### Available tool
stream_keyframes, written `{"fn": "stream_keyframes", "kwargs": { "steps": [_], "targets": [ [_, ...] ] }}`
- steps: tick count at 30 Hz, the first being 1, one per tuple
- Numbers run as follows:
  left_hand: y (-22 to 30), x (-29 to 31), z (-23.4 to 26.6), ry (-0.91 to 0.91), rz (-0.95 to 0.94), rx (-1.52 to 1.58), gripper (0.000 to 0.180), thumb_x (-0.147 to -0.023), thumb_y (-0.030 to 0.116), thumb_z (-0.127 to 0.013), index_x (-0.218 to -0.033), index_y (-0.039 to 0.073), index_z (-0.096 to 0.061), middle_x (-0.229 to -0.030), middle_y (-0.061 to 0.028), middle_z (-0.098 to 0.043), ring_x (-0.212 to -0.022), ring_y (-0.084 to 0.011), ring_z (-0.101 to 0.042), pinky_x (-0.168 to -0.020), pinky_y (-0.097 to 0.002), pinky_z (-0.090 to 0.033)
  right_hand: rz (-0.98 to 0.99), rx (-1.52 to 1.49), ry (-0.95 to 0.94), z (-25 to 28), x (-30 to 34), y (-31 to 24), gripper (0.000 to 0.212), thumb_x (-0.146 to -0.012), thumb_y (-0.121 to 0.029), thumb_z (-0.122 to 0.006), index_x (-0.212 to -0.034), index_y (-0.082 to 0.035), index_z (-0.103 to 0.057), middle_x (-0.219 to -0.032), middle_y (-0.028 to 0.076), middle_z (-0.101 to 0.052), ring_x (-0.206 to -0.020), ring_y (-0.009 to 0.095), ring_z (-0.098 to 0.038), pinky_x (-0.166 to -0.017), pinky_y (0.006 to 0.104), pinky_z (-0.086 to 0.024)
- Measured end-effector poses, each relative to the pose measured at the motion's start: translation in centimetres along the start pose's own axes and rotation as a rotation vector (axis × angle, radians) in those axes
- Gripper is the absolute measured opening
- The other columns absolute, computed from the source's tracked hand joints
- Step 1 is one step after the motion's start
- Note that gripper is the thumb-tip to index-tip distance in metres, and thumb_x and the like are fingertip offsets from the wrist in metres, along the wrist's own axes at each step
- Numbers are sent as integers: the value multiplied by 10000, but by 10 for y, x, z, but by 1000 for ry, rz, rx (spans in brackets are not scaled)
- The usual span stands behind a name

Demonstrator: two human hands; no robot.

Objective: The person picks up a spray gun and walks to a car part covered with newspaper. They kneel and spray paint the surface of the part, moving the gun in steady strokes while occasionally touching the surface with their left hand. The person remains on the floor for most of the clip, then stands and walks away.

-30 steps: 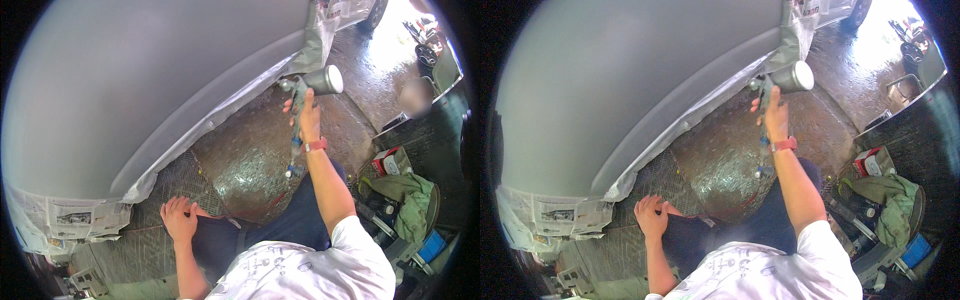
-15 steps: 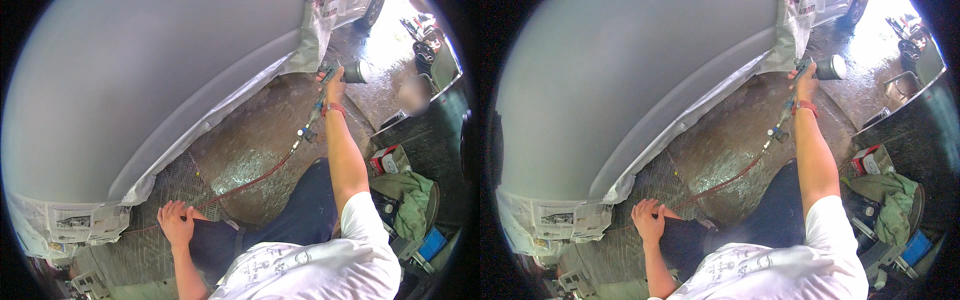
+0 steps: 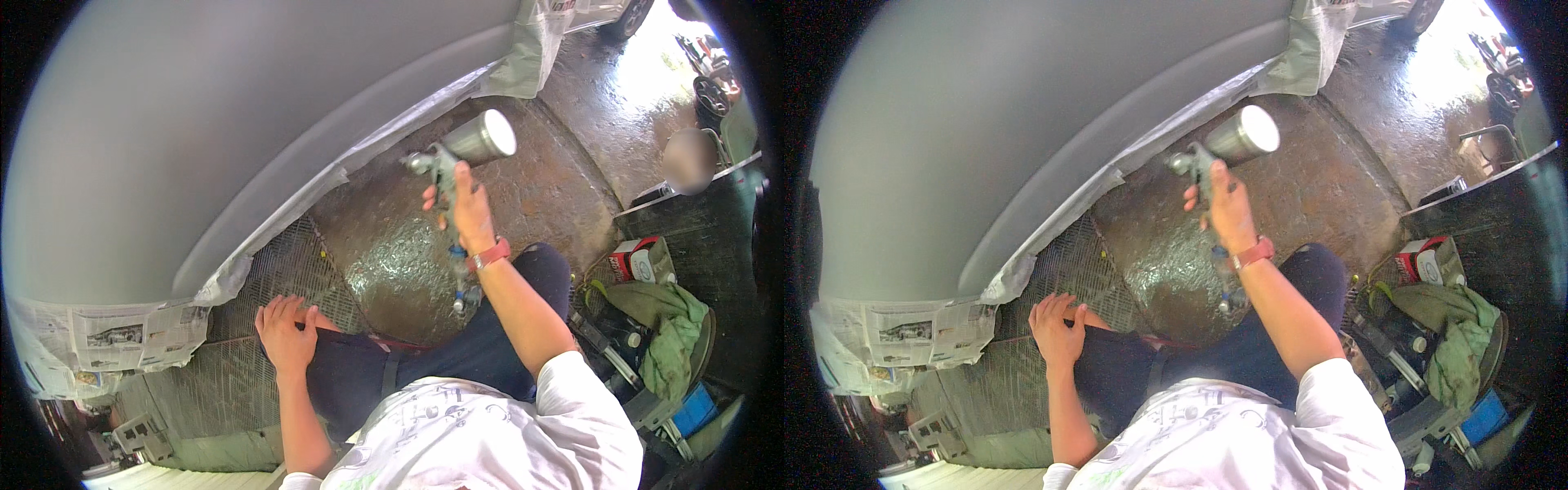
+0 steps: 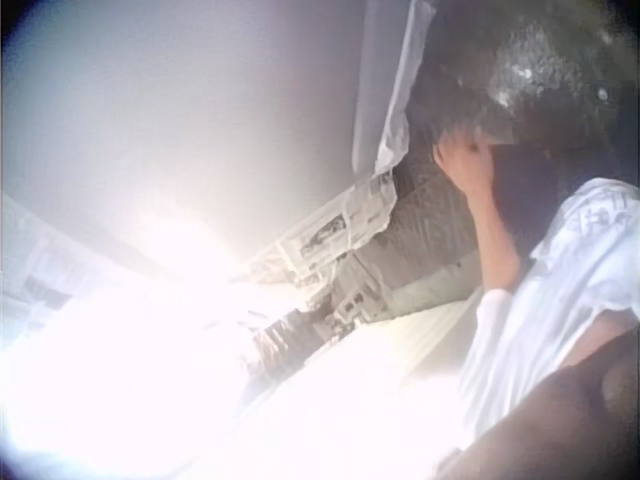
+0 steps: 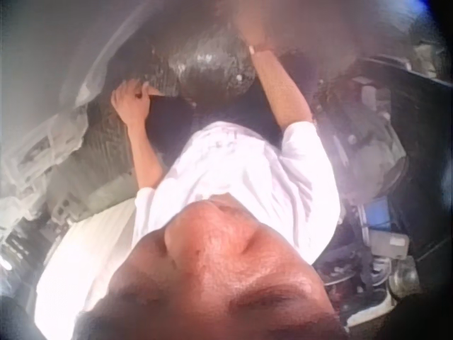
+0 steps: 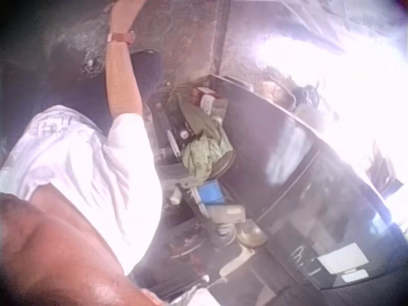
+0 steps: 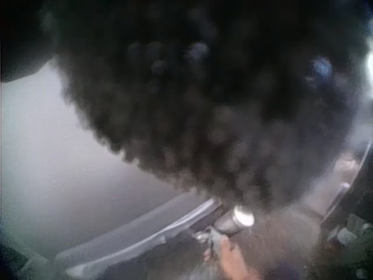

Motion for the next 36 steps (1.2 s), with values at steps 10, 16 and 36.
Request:
{"fn": "stream_keyframes", "kwargs": {
  "steps": [10,16,36],
  "targets": [
    [1,3,7,31,-15,26,299,-932,343,-772,-1117,108,-780,-1206,-58,-773,-1306,-291,-621,-1199,-537,-368,-37,105,-14,-3,-1,34,644,-1135,-576,-379,-1306,-33,-681,-940,77,-771,-801,138,-749,-494,265,-506],
    [-5,7,8,47,8,43,313,-932,360,-769,-1118,109,-777,-1225,-58,-767,-1306,-284,-621,-1194,-539,-370,239,244,430,80,-17,-13,608,-1134,-532,-417,-1190,-8,-719,-904,91,-781,-823,173,-763,-479,302,-543],
    [-26,21,16,56,131,100,302,-906,313,-767,-1127,107,-783,-1192,-58,-772,-1300,-273,-626,-1195,-536,-366,405,623,-573,-238,113,99,486,-1076,-335,-617,-1514,-123,-606,-1402,260,-669,-1313,443,-638,-1081,471,-515]
  ]
}}
Point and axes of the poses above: each hand's wrist, its own x-axis away from the middle knuckle, its own z-axis out of the back of the hand, y = z × x, the point moved 10 cm from there along -x, towards the middle knuckle
